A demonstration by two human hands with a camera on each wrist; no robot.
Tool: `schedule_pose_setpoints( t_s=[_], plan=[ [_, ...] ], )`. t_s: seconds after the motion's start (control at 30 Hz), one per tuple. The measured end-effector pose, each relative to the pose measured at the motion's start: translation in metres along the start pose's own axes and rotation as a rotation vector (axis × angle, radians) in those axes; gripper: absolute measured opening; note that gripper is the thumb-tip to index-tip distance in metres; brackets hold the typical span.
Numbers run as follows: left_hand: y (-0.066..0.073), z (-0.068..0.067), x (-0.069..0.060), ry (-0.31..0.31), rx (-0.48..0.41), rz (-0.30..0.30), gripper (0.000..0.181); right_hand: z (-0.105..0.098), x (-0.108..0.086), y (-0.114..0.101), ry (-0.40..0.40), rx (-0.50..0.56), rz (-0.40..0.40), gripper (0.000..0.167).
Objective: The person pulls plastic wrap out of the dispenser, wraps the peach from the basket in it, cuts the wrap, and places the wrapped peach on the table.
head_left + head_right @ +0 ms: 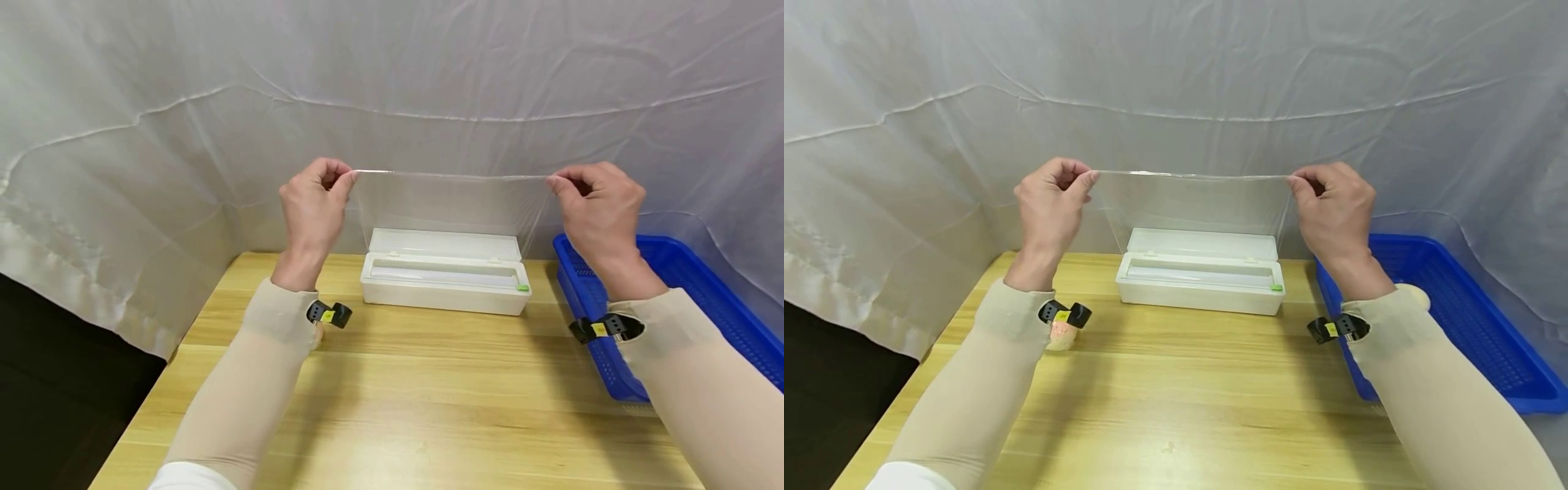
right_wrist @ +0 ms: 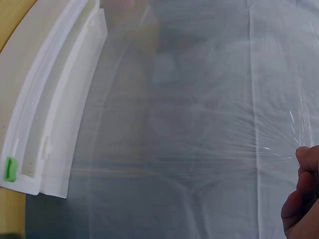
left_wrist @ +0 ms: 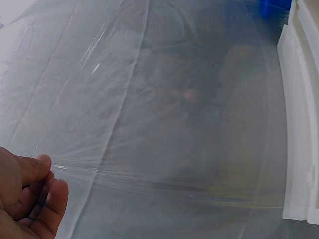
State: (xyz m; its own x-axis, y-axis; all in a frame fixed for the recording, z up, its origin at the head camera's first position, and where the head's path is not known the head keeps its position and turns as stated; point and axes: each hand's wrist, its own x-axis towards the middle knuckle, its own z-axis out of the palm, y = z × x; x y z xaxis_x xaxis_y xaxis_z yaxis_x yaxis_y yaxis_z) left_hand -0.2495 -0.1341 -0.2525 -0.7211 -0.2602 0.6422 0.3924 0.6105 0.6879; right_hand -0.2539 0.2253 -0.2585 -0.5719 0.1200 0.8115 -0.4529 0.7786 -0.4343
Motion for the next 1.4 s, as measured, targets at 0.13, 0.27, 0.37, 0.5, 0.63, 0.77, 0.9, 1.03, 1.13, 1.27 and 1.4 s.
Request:
schedule_pose_setpoints(
  t_s=[0.13,0.27,0.37,0.5,0.63,0.77,0.9,1.03,1.13,1.27,1.4],
  plan=[
    [0.005,-0.003,-0.001,0.009,-0.034,0.005,0.017,-0.005,0.002,-0.004,0.035,0.033,0.024,0.016],
    [0.01,-0.007,-0.001,0.027,-0.079,0.013,0.018,-0.009,0.003,-0.007,0.068,0.062,0.042,0.016],
    [0.013,-0.01,-0.002,0.044,-0.112,0.026,0.019,-0.012,0.003,-0.01,0.087,0.072,0.046,0.016],
    [0.017,-0.016,-0.003,0.062,-0.156,0.045,0.019,-0.016,0.002,-0.016,0.108,0.086,0.029,0.016],
    [0.02,-0.021,-0.004,0.076,-0.207,0.045,0.02,-0.02,0.001,-0.021,0.128,0.115,0.012,0.016],
    [0.022,-0.027,-0.007,0.1,-0.254,0.046,0.02,-0.025,0.0,-0.026,0.14,0.139,-0.01,0.016],
    [0.025,-0.033,-0.012,0.113,-0.293,0.047,0.019,-0.031,-0.002,-0.036,0.153,0.167,-0.032,0.015],
    [0.027,-0.04,-0.017,0.127,-0.316,0.049,0.019,-0.037,-0.007,-0.047,0.164,0.201,-0.037,0.015],
    [0.028,-0.045,-0.021,0.144,-0.329,0.057,0.018,-0.043,-0.012,-0.052,0.168,0.211,-0.058,0.016],
    [0.027,-0.053,-0.029,0.16,-0.349,0.105,0.018,-0.048,-0.02,-0.052,0.177,0.22,-0.093,0.019],
    [0.023,-0.064,-0.042,0.158,-0.372,0.184,0.017,-0.057,-0.034,-0.053,0.174,0.236,-0.141,0.022]
  ],
)
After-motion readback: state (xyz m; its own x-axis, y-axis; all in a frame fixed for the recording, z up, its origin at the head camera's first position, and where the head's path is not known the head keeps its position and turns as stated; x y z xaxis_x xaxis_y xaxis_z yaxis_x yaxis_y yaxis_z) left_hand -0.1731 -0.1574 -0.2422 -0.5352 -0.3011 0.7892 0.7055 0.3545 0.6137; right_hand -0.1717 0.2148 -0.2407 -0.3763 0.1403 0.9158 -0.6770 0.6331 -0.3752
